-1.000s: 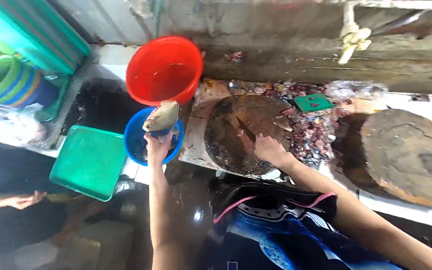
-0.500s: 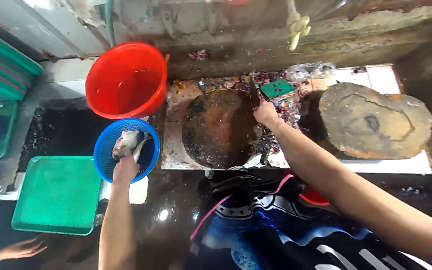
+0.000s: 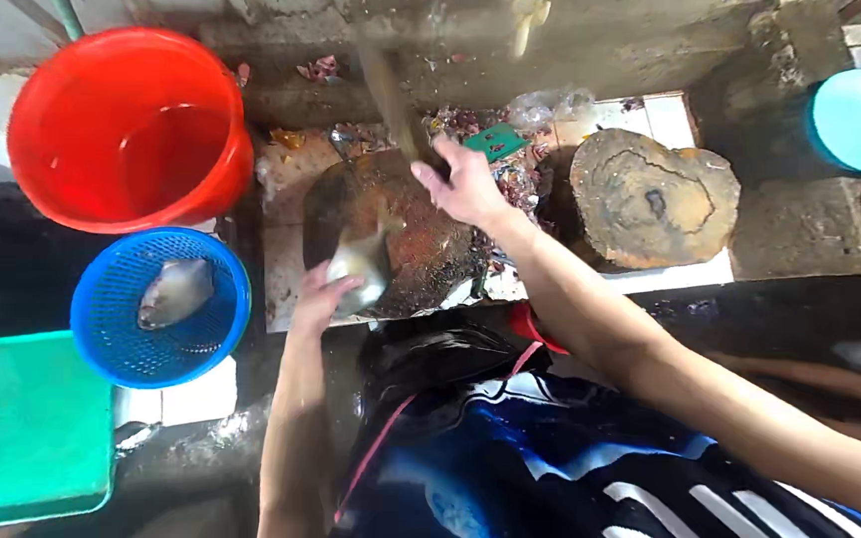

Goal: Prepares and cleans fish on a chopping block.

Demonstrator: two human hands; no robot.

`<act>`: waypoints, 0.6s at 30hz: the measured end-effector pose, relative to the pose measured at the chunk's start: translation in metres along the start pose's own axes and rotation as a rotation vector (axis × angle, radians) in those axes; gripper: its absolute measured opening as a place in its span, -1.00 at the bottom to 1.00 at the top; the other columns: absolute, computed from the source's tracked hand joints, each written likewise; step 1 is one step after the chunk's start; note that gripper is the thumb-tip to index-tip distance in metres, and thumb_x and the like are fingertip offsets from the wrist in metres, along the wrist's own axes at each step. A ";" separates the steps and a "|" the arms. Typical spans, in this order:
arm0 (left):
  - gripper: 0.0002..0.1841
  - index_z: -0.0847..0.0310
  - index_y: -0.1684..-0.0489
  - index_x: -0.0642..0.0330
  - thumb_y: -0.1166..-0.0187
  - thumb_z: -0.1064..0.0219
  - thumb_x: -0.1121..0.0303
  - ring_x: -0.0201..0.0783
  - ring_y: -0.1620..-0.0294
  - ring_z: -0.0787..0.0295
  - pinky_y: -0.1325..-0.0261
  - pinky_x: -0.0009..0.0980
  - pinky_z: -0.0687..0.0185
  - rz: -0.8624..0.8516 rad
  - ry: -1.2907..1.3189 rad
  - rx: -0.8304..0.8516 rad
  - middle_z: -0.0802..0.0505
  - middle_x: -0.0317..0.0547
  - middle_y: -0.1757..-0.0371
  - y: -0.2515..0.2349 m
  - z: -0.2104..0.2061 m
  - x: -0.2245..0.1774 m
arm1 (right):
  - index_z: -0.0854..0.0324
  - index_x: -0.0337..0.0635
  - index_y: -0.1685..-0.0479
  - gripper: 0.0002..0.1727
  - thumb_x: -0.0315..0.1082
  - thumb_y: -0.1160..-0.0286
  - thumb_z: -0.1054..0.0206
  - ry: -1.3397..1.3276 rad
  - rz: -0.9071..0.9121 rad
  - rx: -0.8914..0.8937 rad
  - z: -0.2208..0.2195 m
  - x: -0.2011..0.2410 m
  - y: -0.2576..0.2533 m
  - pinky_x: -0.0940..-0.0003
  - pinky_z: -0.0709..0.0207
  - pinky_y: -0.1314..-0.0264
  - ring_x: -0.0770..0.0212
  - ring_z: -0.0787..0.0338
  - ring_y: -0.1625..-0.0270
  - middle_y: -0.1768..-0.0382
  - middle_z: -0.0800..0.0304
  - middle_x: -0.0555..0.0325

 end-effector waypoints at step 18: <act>-0.23 -0.40 -0.59 0.21 -0.30 -0.63 0.31 -0.06 -0.29 -0.77 -0.33 0.04 -0.74 0.119 0.049 -0.110 -0.78 0.12 -0.31 -0.001 -0.067 0.081 | -0.34 -0.11 -0.47 -0.45 0.13 -0.81 -0.05 0.363 -0.361 0.439 -0.110 -0.058 0.125 -0.22 -0.75 0.24 -0.20 -0.89 0.25 0.33 -0.80 -0.11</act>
Point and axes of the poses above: each hand's wrist, its own y-axis away from the middle knuckle, its own z-axis out of the back of the hand, x = y × z, the point moved 7 cm from there along -y, towards the middle knuckle
